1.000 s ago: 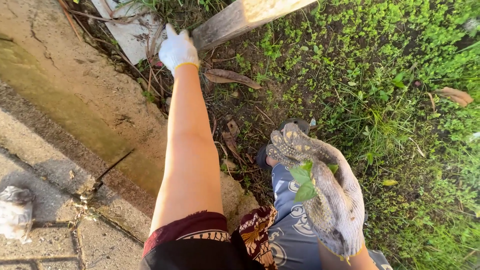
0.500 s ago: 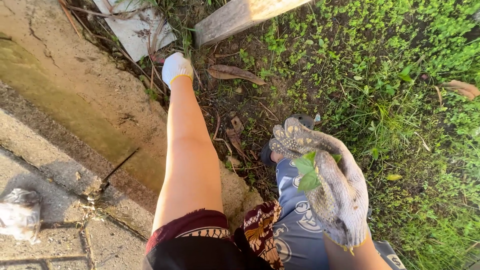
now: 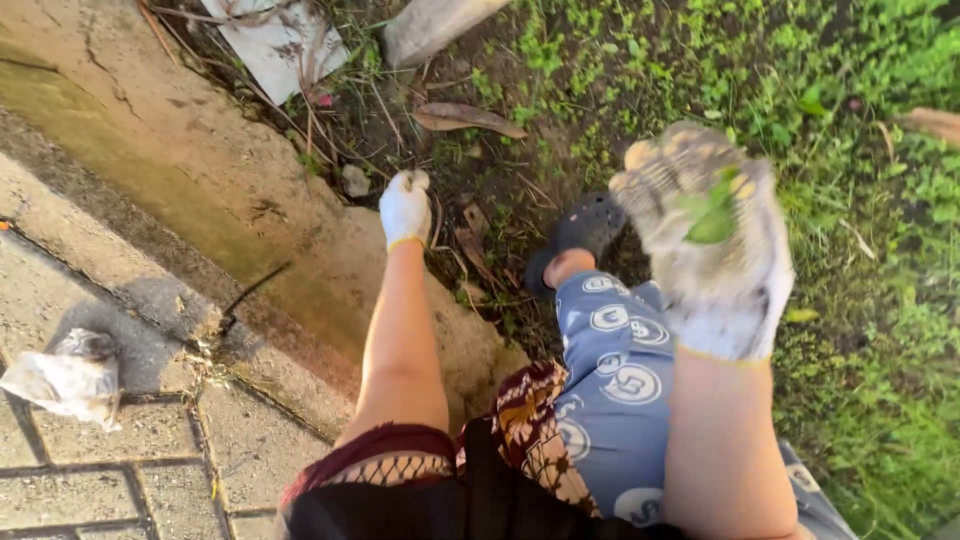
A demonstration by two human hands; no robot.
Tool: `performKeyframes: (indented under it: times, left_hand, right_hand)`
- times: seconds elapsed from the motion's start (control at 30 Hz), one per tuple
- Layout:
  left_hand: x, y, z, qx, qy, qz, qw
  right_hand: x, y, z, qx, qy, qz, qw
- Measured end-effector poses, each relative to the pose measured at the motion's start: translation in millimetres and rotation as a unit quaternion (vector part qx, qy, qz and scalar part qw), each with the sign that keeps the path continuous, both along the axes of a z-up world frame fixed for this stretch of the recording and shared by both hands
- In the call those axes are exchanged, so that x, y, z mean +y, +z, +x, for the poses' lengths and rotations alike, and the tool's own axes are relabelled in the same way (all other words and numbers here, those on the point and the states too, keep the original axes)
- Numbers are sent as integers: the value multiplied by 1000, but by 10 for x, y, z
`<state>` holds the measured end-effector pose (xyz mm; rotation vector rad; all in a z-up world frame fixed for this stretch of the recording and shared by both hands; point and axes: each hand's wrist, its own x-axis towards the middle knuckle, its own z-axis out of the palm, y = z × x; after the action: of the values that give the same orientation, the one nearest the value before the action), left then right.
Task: Pulling weeds from a garden patch by hand while wearing protective gloves
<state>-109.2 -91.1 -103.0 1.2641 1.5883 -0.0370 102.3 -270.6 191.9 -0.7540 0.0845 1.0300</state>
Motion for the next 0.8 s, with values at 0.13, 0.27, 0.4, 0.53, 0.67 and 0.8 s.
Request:
performKeyframes:
  times: [0.13,0.27,0.4,0.53,0.67,0.8]
  left_hand:
    - [-642,234,-66,-81,43,51,994]
    - [-746,553,-21,-9,-23,-52,998]
    - [-895,595,-52,10,-69,-52,996]
    - [-974,669,82,-9,-116,-36,993]
    - [-1222,-76,34,-43,-227,54,971]
    - [-1421,1183,157,-10,-136,-105,985]
  right_hand:
    - [-515,-277,221,13,-128,-56,990]
    - [-848,-466,457,11,-246,-84,966]
    - [-1106,-482,543,-11,-174,-50,983]
    - [-1008,157,435,23,-281,-67,957]
    - [-1550,437,415,7,-255,33,966]
    - [-2355,303,618,-59,-107,117,986]
